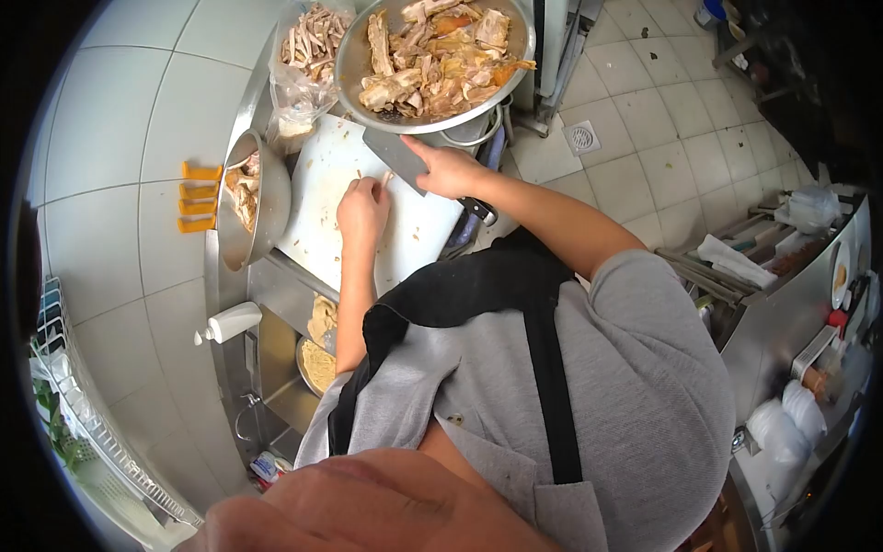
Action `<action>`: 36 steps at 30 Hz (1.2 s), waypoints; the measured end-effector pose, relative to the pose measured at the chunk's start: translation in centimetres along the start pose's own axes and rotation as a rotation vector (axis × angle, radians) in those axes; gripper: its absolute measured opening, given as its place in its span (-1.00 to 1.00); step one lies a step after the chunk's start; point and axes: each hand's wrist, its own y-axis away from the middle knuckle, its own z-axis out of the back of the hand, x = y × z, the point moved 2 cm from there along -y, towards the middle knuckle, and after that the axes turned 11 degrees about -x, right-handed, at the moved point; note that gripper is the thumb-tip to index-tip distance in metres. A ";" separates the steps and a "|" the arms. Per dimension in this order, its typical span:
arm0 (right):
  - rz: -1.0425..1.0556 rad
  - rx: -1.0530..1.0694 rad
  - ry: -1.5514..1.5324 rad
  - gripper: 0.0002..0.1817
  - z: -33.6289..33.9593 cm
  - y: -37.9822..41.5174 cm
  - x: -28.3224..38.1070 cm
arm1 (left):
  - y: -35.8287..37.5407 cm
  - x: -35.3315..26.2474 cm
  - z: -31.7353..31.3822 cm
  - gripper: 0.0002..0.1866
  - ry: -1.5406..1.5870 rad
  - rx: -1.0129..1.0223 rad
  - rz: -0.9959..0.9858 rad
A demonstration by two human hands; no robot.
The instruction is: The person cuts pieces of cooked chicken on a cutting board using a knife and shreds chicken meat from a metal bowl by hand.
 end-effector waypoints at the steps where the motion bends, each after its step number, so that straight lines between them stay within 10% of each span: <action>1: -0.006 0.002 -0.033 0.01 0.0 0.0 0.0 | -0.3 -0.1 0.1 -0.81 0.002 -0.004 0.001; 7: -0.010 0.006 -0.047 0.01 0.0 0.1 0.0 | -2.8 0.1 1.8 -0.80 -0.068 0.178 0.078; 12: 0.067 -0.023 -0.031 -0.01 -0.5 -0.4 -0.8 | -14.3 -0.4 10.3 -0.57 -0.079 -0.463 -0.071; 15: 0.036 0.021 -0.030 0.00 0.4 0.2 0.3 | -21.4 -1.7 15.6 -0.39 -0.131 -0.504 -0.070; 31: 0.171 -0.092 0.007 -0.02 -0.8 -0.5 -1.6 | -21.8 -11.7 1.0 -0.46 -0.294 0.328 -0.256; 36: 0.127 0.002 -0.018 -0.01 0.1 -0.1 -0.7 | -22.8 -10.7 2.4 -0.43 -0.230 0.178 -0.279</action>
